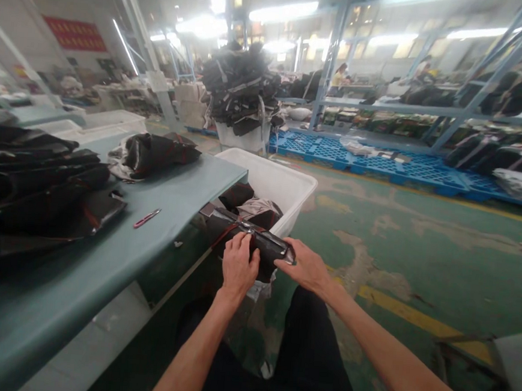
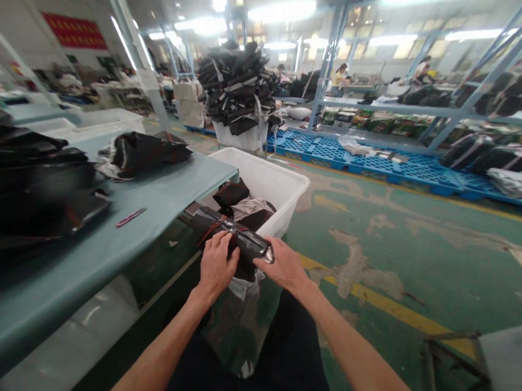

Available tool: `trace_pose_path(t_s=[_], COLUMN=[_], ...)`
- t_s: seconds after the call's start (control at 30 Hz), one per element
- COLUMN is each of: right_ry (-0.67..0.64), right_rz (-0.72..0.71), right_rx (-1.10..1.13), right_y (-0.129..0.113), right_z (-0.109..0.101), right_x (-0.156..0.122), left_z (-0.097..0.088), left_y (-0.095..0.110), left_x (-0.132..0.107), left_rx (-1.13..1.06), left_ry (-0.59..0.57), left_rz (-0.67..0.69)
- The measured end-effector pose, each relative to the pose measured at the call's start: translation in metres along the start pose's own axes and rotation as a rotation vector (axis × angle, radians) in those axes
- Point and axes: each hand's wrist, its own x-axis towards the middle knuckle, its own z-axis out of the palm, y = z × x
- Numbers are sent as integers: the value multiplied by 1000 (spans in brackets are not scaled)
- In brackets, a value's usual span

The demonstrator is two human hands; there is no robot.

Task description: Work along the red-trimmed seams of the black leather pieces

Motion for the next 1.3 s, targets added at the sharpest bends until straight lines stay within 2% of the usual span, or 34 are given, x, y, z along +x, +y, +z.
trace_pose_path(t_s=[0.1,0.23,0.37,0.43,0.57,0.63,0.73,0.8,1.03,1.3], right_ry=[-5,-10,100,88,-97,-237,-445,-524,-690,-663], right_rz=[-27,-50,-55,-46,-49,-50,-49,-45,-42,-54], right_rx=[-109,-101,61,161,348,369,354,344,380,474], right_y=[6,12,8,3,-9,-12,-13,-10,4,14], right_z=[-9,-24,-32,-32,-26,-23,-23,-25,-24,-13], right_x=[-4,-3,20,42,87,103,118,123,135,130], left_z=[4,11,7,1,-9,-11,-10,-7,-2,-2], left_y=[11,13,3,0,8,17,27,32,37,38], left_x=[-2,-2,6,12,20,22,23,24,31,36], left_rx=[-13,-125,-261,-259,-269,-318,-342,-338,-252,-304], left_ry=[-3,91,167,151,35,29,66,71,62,36], left_rz=[-41,-104,-176,-244,-453,-557,-616,-621,-635,-662])
